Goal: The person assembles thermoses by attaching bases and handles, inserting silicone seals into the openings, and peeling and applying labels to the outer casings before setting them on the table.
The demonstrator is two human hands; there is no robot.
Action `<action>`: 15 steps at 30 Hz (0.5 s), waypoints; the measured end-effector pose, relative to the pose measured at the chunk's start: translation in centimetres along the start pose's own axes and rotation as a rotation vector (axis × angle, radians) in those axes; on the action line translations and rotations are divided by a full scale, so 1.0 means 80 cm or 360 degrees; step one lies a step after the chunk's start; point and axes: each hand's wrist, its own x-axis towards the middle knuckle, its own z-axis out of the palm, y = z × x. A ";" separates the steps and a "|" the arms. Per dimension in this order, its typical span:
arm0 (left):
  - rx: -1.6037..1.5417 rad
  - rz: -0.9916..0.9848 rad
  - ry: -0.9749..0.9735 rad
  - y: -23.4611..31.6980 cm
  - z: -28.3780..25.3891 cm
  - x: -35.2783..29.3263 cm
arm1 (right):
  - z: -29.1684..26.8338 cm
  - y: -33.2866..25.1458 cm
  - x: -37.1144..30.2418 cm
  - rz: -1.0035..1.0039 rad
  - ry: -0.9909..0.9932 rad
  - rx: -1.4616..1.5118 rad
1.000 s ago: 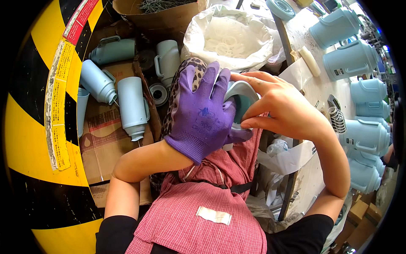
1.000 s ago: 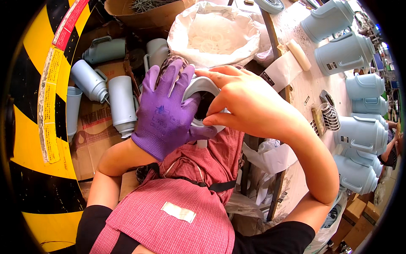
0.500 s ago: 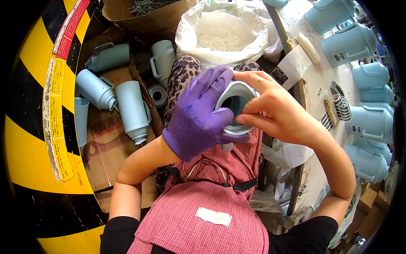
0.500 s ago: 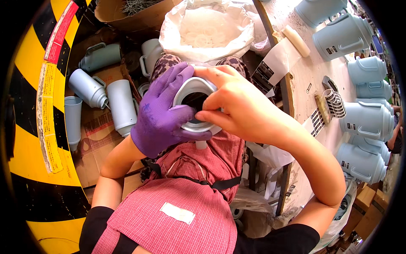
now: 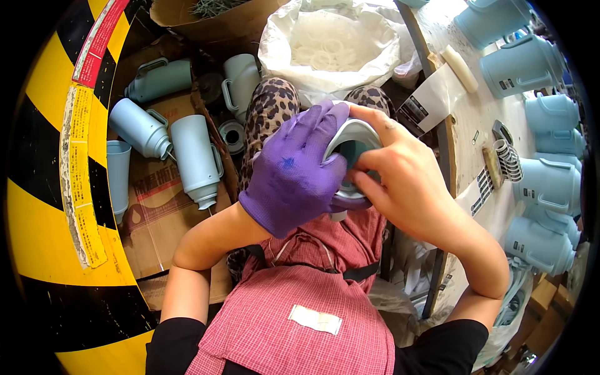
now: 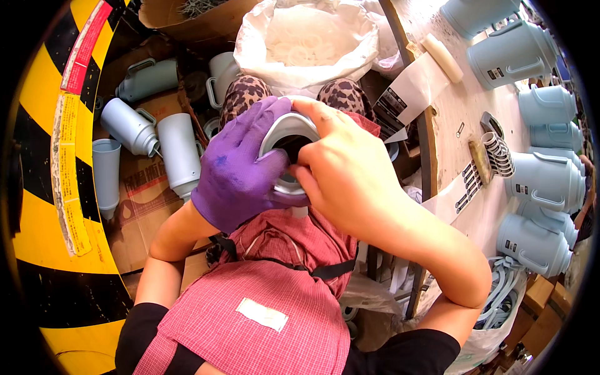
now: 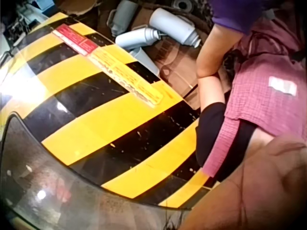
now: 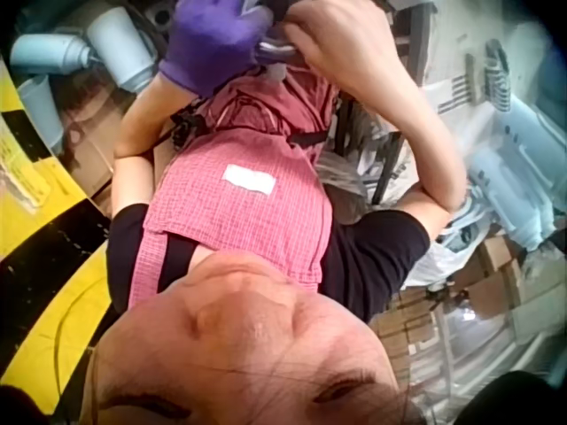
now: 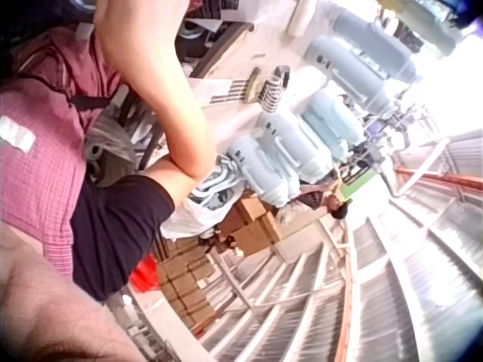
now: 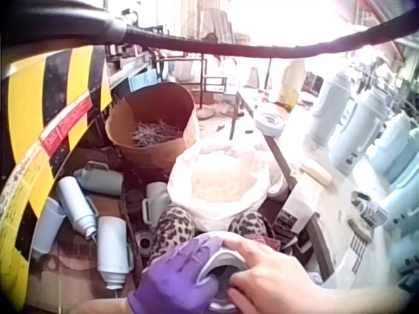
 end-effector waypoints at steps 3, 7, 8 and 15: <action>0.0066 -0.0019 -0.0038 0.006 -0.004 0.001 | -0.002 0.008 0.003 0.0053 -0.0124 -0.0101; -0.0445 -0.0132 0.0106 0.003 -0.006 -0.004 | 0.005 0.034 -0.005 -0.0302 0.0016 0.0382; -0.0542 -0.0117 0.0133 0.000 -0.001 -0.005 | 0.008 0.038 -0.006 -0.0335 0.0023 0.0417; -0.0635 -0.0149 0.0222 -0.002 0.008 -0.001 | 0.033 0.039 -0.007 -0.0366 0.0448 0.0506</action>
